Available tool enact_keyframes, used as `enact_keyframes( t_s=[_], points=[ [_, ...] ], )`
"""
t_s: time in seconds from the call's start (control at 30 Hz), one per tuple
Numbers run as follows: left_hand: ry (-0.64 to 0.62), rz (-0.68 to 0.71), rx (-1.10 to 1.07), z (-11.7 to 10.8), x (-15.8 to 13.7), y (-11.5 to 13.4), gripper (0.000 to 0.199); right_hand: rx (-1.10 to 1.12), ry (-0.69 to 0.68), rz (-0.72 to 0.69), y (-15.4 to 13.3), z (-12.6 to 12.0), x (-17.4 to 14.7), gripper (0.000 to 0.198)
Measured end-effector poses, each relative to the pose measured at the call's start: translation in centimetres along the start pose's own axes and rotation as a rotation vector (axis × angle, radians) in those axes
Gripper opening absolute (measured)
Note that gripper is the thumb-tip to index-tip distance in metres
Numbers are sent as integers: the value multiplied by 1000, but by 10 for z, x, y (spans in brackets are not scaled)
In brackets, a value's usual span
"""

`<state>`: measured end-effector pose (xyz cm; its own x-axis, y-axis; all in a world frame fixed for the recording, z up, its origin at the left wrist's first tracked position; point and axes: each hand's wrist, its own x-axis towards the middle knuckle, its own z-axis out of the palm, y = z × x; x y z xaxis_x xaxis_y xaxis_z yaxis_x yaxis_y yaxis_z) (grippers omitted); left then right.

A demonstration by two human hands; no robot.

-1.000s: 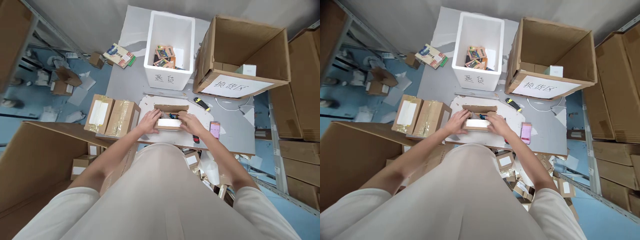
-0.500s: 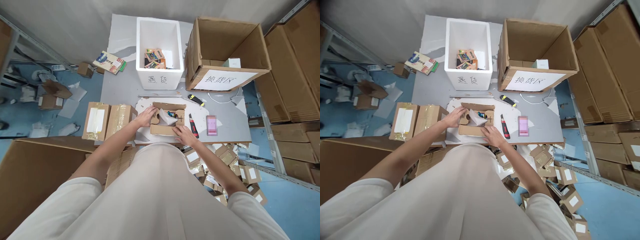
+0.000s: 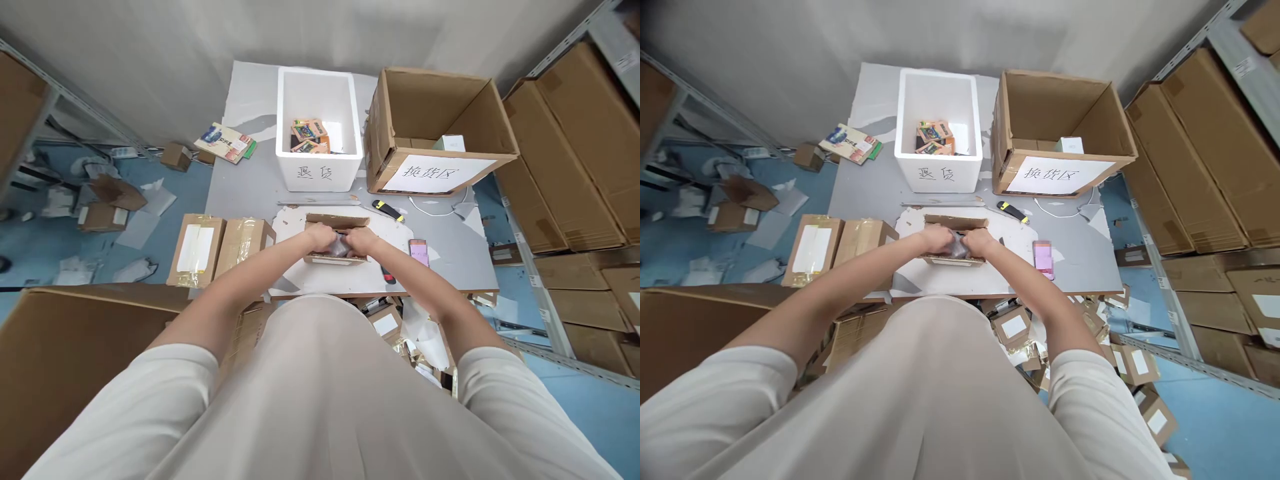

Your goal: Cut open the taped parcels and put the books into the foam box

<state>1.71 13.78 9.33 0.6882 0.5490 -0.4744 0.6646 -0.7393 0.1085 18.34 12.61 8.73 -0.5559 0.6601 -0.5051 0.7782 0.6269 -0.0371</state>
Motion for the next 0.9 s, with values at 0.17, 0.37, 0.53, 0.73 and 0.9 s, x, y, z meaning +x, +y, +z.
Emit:
enact_keyframes(
  t_s=[0.17, 0.37, 0.53, 0.73, 0.9],
  points=[
    [26, 1, 179, 1, 0, 4, 41, -170, -7, 118, -17, 2, 0, 47],
    [194, -128, 223, 16, -38, -15, 50, -28, 301, 75, 10, 18, -47, 42],
    [255, -167, 7, 46, -58, -29, 100, 192, 504, 117, 35, 70, -80, 49],
    [215, -197, -126, 67, -46, -37, 141, 235, 452, 146, 40, 108, -76, 54],
    [238, -265, -189, 71, -35, -37, 154, 206, 390, 197, 45, 91, -75, 47]
  ],
)
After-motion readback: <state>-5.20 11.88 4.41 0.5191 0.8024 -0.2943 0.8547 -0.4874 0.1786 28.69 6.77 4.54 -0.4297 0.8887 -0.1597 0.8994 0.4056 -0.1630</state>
